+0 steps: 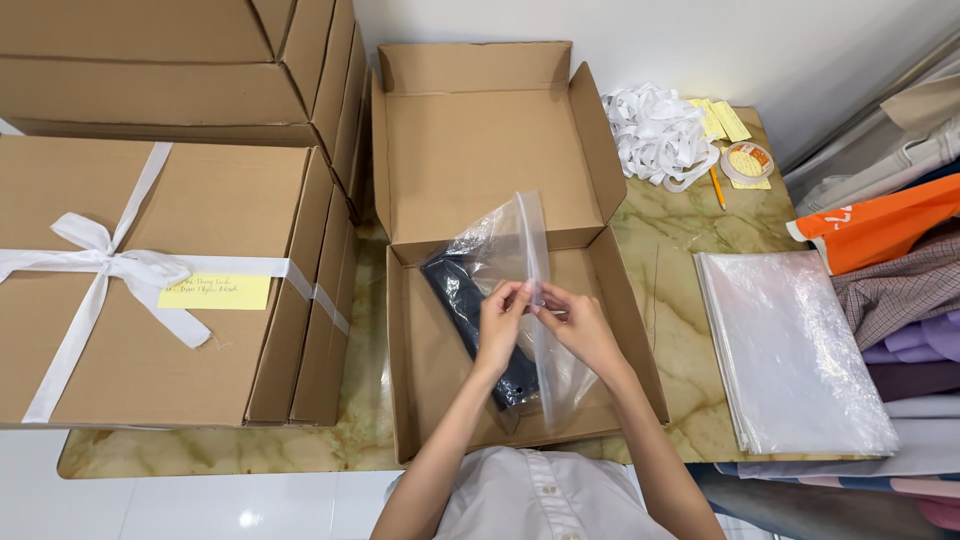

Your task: Packing a garment into a plastic-lined cardboard box and stacking it on a pile.

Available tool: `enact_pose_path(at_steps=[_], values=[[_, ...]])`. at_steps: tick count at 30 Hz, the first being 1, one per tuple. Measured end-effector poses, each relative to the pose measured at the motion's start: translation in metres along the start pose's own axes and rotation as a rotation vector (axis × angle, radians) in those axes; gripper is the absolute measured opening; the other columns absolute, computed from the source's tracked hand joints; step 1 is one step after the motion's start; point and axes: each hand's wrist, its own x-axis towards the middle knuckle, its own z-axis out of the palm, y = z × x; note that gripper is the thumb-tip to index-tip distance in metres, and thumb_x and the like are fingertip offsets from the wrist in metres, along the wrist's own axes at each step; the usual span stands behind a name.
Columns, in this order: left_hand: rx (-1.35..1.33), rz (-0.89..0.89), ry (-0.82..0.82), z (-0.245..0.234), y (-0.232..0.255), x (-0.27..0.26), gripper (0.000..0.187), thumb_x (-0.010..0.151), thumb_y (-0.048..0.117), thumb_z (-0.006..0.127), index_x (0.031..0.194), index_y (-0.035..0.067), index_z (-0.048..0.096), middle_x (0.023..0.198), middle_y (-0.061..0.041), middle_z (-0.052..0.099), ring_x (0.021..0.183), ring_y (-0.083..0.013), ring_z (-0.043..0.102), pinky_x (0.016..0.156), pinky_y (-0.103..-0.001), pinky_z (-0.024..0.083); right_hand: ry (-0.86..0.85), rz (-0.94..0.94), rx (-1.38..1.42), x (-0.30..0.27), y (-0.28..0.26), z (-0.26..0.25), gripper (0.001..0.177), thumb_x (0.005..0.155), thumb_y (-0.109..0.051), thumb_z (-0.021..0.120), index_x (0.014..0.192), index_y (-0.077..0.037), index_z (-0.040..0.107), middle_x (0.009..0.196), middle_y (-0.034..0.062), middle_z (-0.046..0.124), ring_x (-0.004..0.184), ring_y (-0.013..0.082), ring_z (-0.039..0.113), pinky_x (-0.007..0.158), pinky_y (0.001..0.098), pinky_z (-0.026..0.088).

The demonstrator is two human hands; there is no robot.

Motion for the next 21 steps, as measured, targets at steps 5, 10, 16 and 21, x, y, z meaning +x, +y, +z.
enact_pose_path(at_steps=[5,10,16,21], values=[[0.128,0.105,-0.079,0.009,-0.010,0.010,0.008,0.093,0.013,0.074,0.098,0.007,0.071,0.101,-0.001,0.061,0.093,-0.0125,0.065,0.077,-0.025,0.058,0.044,0.001,-0.023,-0.006,-0.010,-0.004,0.045,0.084,-0.002,0.074,0.128,-0.001,0.068,0.105,0.0205,0.077,0.094,0.0295,0.076,0.077,0.0390,0.063],[0.188,0.200,-0.027,0.013,0.000,0.006,0.016,0.101,0.016,0.066,0.103,0.004,0.057,0.123,-0.014,0.052,0.109,-0.0253,0.060,0.087,-0.036,0.056,0.035,0.009,0.099,-0.003,-0.002,-0.023,0.032,0.092,0.001,0.064,0.123,0.003,0.070,0.103,0.0253,0.076,0.092,0.0258,0.073,0.080,0.0434,0.061],[-0.155,-0.056,0.181,0.014,-0.002,0.006,0.011,0.112,0.026,0.038,0.113,0.018,0.031,0.097,-0.005,0.070,0.083,-0.0144,0.069,0.068,-0.021,0.051,0.378,0.146,0.297,0.012,0.032,-0.051,0.034,0.100,0.000,0.032,0.125,-0.006,0.055,0.096,0.0092,0.052,0.077,0.0178,0.054,0.070,0.0324,0.059],[-0.175,-0.245,0.324,-0.002,-0.002,0.014,0.024,0.107,0.029,0.046,0.121,0.013,0.035,0.083,0.002,0.041,0.066,-0.0078,0.044,0.054,-0.020,0.046,0.314,0.233,0.247,0.010,0.012,-0.066,0.027,0.089,-0.019,0.054,0.113,-0.014,0.066,0.084,0.0004,0.049,0.076,0.0099,0.045,0.063,0.0226,0.043]])
